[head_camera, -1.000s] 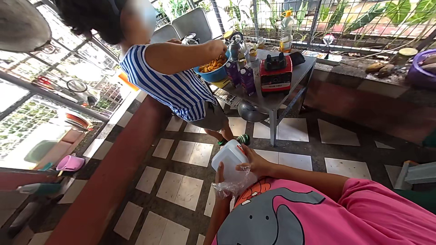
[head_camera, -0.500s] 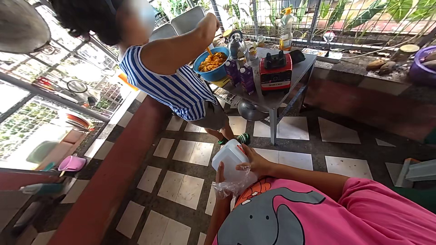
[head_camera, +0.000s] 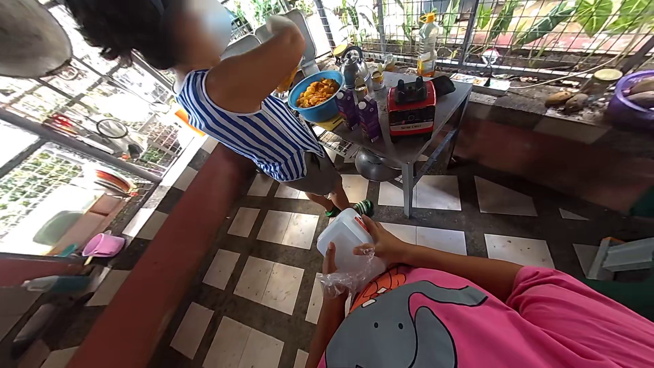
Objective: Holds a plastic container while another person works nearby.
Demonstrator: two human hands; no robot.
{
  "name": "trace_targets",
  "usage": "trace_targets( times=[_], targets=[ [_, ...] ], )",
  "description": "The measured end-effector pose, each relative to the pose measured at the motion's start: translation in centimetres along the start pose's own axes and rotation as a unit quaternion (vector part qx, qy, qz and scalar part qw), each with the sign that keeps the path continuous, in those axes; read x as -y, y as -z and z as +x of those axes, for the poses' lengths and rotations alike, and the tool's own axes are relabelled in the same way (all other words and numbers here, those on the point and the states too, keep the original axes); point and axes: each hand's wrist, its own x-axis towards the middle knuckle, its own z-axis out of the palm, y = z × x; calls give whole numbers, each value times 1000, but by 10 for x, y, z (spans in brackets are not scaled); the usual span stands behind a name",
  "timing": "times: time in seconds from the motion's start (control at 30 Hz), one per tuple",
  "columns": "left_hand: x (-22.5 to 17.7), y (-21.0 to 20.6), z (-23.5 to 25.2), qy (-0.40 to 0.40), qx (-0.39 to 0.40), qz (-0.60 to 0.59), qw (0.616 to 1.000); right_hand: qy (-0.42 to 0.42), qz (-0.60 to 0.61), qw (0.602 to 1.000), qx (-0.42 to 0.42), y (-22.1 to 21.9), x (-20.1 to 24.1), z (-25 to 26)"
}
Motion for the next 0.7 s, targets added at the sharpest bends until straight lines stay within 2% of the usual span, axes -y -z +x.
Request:
trace_targets(
  times=[0.7],
  targets=[
    [-1,-6,-4,9,7,-8,1000,4,5,1000,-9,3,-3,-4]
  ],
)
